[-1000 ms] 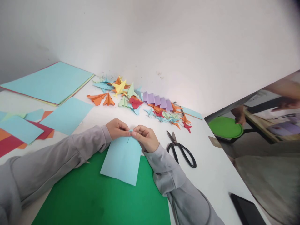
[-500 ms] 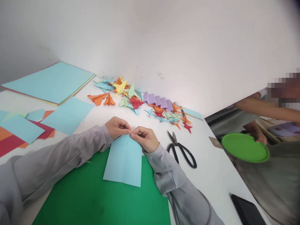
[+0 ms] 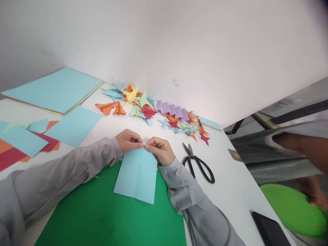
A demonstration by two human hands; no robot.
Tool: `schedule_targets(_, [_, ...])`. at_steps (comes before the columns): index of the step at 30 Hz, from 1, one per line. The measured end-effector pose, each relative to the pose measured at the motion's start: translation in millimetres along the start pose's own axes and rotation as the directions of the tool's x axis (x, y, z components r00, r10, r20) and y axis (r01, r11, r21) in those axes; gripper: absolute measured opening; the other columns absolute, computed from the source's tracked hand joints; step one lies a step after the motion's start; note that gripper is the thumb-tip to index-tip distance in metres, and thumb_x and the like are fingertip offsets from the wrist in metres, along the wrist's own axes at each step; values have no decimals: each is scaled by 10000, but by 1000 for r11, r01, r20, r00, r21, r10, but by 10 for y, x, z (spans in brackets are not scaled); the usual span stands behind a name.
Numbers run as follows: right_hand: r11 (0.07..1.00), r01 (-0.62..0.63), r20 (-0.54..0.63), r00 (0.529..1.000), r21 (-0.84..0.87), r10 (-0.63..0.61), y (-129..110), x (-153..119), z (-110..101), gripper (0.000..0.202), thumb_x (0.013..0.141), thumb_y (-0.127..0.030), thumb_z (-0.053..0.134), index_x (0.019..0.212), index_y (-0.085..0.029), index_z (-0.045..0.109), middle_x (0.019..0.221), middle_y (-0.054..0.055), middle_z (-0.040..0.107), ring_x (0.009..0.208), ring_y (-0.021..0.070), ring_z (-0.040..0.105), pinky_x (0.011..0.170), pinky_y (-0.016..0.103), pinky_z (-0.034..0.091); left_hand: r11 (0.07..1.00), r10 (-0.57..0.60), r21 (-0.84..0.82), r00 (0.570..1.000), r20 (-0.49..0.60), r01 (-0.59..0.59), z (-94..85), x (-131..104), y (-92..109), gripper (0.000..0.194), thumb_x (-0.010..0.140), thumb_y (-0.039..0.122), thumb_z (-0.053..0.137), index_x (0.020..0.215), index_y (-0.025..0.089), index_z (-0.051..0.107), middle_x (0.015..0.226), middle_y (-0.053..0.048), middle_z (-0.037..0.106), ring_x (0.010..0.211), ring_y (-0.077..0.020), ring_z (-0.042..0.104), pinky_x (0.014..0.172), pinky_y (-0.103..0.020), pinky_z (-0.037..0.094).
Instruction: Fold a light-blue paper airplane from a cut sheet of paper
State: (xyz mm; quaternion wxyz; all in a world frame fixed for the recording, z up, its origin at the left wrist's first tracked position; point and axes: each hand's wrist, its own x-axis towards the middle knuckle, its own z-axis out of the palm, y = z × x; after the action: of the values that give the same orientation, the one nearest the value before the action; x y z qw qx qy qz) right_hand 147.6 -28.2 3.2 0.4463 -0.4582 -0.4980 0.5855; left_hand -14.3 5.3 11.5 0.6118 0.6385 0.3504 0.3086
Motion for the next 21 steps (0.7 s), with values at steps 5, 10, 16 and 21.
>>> schedule_targets(5, [999,35,22,999,32,-36,37,15,-15,183,550,-304,715,602,-169,603,469,-38,527,419,78,417,423,220,299,1000,10,10,1000,29,-10,10,-19,7,176,589,259,621,575,85,599,402,62,411,407,-28,289,384,-174,192])
schedule_targets(10, [999,41,33,999,8,-41,55,26,-27,183,546,-306,711,611,-170,605,492,-33,540,439,84,429,447,228,313,999,21,36,998,64,-24,6,-11,-9,200,592,286,617,570,88,600,404,60,403,421,-33,280,391,-179,186])
schedule_targets(16, [998,57,41,998,-11,-57,55,24,-22,156,565,-293,691,589,-172,596,480,-39,513,439,83,409,455,231,301,1000,18,23,996,82,-20,4,2,-38,188,583,277,612,568,90,609,387,62,394,406,-38,279,406,-196,191])
schedule_targets(21, [998,66,47,997,-20,-65,34,19,-12,131,582,-266,674,578,-167,587,466,-46,492,432,73,382,447,223,262,1000,22,9,996,90,-22,4,19,-82,195,575,283,617,563,88,612,397,53,401,411,-44,285,411,-206,184])
